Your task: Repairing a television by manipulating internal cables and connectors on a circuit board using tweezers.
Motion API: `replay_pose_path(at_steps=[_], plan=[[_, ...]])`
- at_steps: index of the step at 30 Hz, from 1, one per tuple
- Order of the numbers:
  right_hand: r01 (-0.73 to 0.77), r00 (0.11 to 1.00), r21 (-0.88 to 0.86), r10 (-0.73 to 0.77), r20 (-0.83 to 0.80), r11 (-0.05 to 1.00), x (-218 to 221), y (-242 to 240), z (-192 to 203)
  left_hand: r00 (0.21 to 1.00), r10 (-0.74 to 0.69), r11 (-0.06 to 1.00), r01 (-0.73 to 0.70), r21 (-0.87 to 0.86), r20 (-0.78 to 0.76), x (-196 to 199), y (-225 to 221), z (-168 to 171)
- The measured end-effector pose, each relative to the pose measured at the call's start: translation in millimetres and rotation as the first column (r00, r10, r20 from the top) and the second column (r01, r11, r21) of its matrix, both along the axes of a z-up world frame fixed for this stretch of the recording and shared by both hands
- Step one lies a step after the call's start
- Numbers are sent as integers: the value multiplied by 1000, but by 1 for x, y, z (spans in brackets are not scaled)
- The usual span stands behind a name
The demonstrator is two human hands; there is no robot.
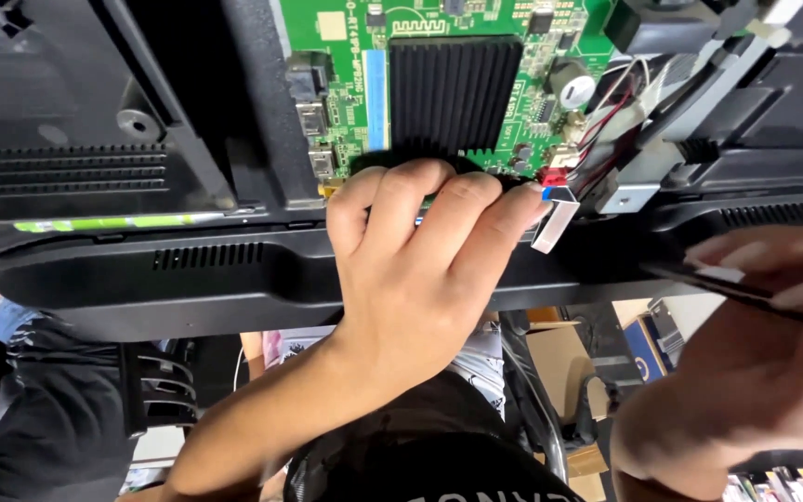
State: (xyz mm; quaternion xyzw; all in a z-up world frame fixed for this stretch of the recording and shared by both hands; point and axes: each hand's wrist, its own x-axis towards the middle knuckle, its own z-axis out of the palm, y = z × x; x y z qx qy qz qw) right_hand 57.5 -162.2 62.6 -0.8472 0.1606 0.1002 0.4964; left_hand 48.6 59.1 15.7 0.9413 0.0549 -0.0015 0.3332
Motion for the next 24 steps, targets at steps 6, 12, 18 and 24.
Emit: replay_pose_path(at_steps=[6, 12, 18, 24], plan=[[-662, 748, -263, 639, -178, 702, 31, 31, 20, 1000, -14, 1000, 14, -17, 3, -2, 2, 4], [-753, 602, -442, 782, -162, 488, 28, 27, -8, 1000, -16, 1000, 16, -13, -11, -1, 1, 5], [-571, 821, -360, 514, -250, 738, 18, 47, -4, 999, -1, 1000, 0, -29, -38, 1, -1, 6], [-401, 909, -351, 321, -265, 846, 10, 63, -2, 998, -11, 1000, 9, -26, -54, 1, -2, 8]])
